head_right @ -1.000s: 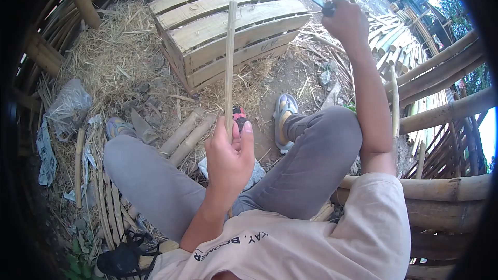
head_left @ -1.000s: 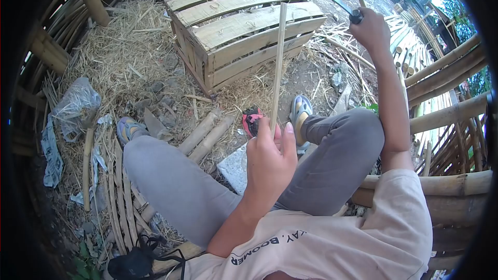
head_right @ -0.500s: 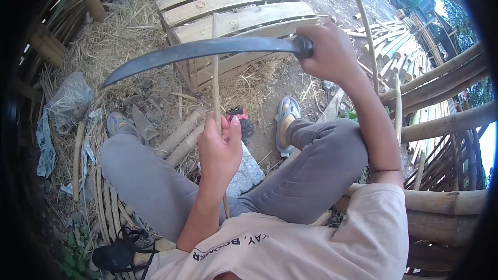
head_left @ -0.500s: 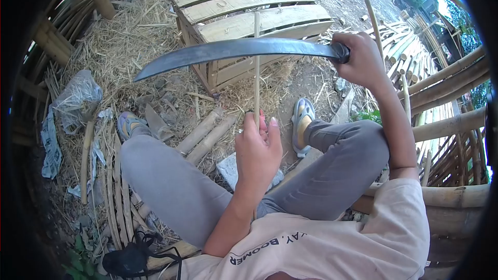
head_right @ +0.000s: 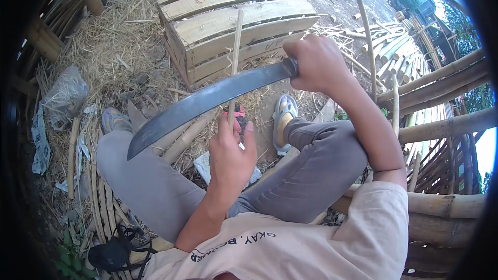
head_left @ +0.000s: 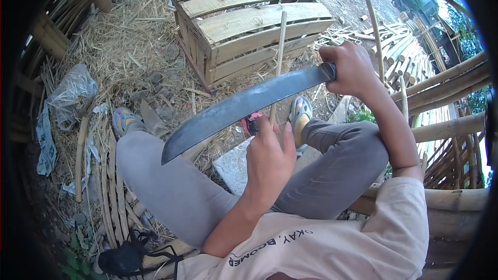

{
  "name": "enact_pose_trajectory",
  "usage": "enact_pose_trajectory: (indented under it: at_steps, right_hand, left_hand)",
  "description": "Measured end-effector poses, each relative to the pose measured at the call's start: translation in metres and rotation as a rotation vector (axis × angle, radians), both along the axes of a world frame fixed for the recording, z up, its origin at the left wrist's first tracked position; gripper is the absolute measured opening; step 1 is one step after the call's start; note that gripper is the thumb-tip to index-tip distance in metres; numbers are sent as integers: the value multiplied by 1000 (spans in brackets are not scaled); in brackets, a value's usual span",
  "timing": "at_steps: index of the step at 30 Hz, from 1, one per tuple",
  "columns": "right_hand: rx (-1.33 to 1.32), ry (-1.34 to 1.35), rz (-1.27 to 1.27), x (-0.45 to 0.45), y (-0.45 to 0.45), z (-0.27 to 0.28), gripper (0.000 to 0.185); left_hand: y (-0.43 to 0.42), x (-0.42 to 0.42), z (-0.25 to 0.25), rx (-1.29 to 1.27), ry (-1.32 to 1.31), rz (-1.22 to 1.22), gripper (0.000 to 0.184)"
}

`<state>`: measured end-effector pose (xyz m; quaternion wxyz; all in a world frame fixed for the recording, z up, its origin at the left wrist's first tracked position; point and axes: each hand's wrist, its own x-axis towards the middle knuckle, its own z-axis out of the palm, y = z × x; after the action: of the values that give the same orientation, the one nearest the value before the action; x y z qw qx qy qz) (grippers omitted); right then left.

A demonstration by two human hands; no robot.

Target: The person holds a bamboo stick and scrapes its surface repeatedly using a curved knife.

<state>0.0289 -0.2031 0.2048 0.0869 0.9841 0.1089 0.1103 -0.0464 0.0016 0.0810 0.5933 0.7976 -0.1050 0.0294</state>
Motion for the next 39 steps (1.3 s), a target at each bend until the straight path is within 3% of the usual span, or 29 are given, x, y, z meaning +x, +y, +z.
enact_pose_trajectory:
  at_steps: [5, 8, 12, 15, 17, 22, 26, 30, 35, 39]
  right_hand:
    - [49, -132, -128, 8, -27, -1, 22]
    - [-85, -171, -160, 5, -25, 8, 18]
    - [129, -192, -436, 21, -57, 23, 16]
    - [293, -323, -552, 36, -99, 8, 24]
    - [352, -202, -588, 34, -109, -3, 38]
    - [389, -186, -339, 32, -104, -22, 42]
    - [324, -105, -294, 21, -76, -14, 31]
    - [206, -94, -156, 15, -51, -7, 35]
    - [302, 91, -58, 9, -16, -9, 41]
    - [291, 190, 100, 7, -2, -19, 43]
  left_hand:
    - [-1, -5, 2, -19, 9, -40, 22]
    - [-4, -6, -1, -15, 15, -62, 24]
    - [7, -13, 26, -32, 108, -131, 25]
    - [11, -17, 30, -93, 51, -110, 22]
    - [10, -10, 20, -136, 13, -49, 22]
    - [17, 9, 3, -184, 52, 32, 20]
    - [13, 11, 0, -228, 105, 12, 19]
    - [10, 18, -4, -246, 154, 27, 20]
    - [8, 21, -11, -146, 175, 15, 19]
    - [6, 22, -11, -293, 205, 26, 20]
